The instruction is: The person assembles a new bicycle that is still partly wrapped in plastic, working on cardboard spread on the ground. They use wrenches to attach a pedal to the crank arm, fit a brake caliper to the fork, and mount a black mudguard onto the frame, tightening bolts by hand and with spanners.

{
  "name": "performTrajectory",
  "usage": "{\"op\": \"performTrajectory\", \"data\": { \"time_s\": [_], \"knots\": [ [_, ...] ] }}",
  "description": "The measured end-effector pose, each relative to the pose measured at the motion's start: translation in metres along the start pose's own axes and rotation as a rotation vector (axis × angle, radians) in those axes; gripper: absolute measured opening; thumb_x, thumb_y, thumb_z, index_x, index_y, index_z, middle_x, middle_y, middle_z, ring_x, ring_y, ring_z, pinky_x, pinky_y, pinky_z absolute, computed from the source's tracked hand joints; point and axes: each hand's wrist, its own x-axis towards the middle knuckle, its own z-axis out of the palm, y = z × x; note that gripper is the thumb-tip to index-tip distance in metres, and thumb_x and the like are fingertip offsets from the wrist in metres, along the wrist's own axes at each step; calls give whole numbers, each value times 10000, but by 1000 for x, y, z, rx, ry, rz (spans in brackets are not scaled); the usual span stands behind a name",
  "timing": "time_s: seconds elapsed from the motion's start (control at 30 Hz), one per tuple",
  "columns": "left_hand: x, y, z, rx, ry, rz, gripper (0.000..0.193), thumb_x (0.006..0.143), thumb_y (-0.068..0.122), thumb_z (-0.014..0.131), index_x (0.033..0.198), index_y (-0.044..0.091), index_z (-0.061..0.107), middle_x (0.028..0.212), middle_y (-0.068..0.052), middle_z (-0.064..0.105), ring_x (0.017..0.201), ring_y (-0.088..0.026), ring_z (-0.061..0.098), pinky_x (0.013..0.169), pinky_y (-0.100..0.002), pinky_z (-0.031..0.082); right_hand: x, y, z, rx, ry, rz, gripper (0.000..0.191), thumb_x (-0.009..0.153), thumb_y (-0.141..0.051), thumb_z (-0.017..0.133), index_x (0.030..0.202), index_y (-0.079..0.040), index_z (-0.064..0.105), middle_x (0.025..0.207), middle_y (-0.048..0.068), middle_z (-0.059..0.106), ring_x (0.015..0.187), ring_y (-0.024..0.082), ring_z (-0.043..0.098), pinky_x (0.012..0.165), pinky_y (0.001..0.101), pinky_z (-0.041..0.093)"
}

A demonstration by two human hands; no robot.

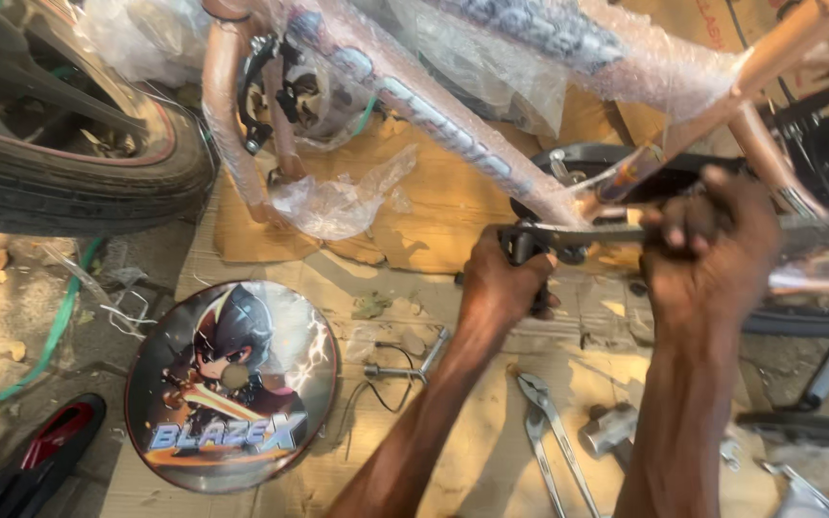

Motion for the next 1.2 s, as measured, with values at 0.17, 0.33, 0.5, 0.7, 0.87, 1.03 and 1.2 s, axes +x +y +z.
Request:
{"op": "performTrajectory", "data": {
  "time_s": [0.17, 0.33, 0.5, 0.7, 0.87, 1.03, 1.2],
  "knots": [
    [-1, 3, -2, 13, 8, -55, 338, 839, 55, 723, 1093, -64, 535, 804, -139, 670, 517, -218, 699, 403, -347, 604, -5, -9, 33, -50, 68, -23, 415, 953, -62, 672, 640, -150, 414, 524, -11, 289, 509, 148, 366, 693, 377, 473],
    [-2, 3, -2, 48, 8, -23, 305, 850, 59, 717, 1065, -66, 540, 798, -134, 659, 517, -213, 701, 403, -341, 608, -4, -7, 30, -50, 53, -28, 390, 952, -62, 650, 645, -146, 424, 523, -10, 283, 513, 148, 368, 701, 376, 468],
    [0, 1, -2, 62, -13, -34, 318, 864, 71, 711, 1088, -45, 519, 817, -131, 658, 540, -214, 710, 418, -337, 624, -5, -11, 33, -51, 60, -42, 381, 944, -48, 641, 652, -143, 415, 520, -13, 282, 511, 146, 365, 709, 382, 473],
    [8, -7, -11, 30, 17, -17, 344, 846, 54, 714, 1084, -57, 490, 779, -162, 668, 529, -253, 699, 401, -361, 596, -9, -6, 85, -189, 46, -33, 174, 931, -1, 630, 809, -114, 580, 544, -36, 357, 487, 104, 392, 628, 332, 492],
    [17, -18, -18, -35, 9, 3, 322, 840, 50, 702, 1089, -36, 515, 780, -144, 669, 510, -226, 679, 397, -356, 591, -4, 14, 109, -417, 7, -110, 172, 899, 25, 679, 767, -18, 577, 600, 10, 503, 444, 105, 441, 459, 292, 426],
    [12, -22, -20, -42, -9, -15, 301, 848, 41, 707, 1069, -54, 526, 810, -150, 672, 522, -209, 686, 403, -352, 601, -8, 13, 106, -399, 20, -128, 152, 886, 32, 691, 776, 12, 588, 580, 36, 491, 426, 118, 457, 459, 297, 458],
    [9, -17, -24, -35, -16, -41, 300, 848, 35, 699, 1071, -41, 513, 792, -138, 653, 518, -209, 681, 402, -348, 596, -16, 14, 118, -421, -14, -156, 144, 884, 27, 676, 772, 14, 587, 555, 44, 484, 408, 128, 454, 474, 304, 477]
  ]
}}
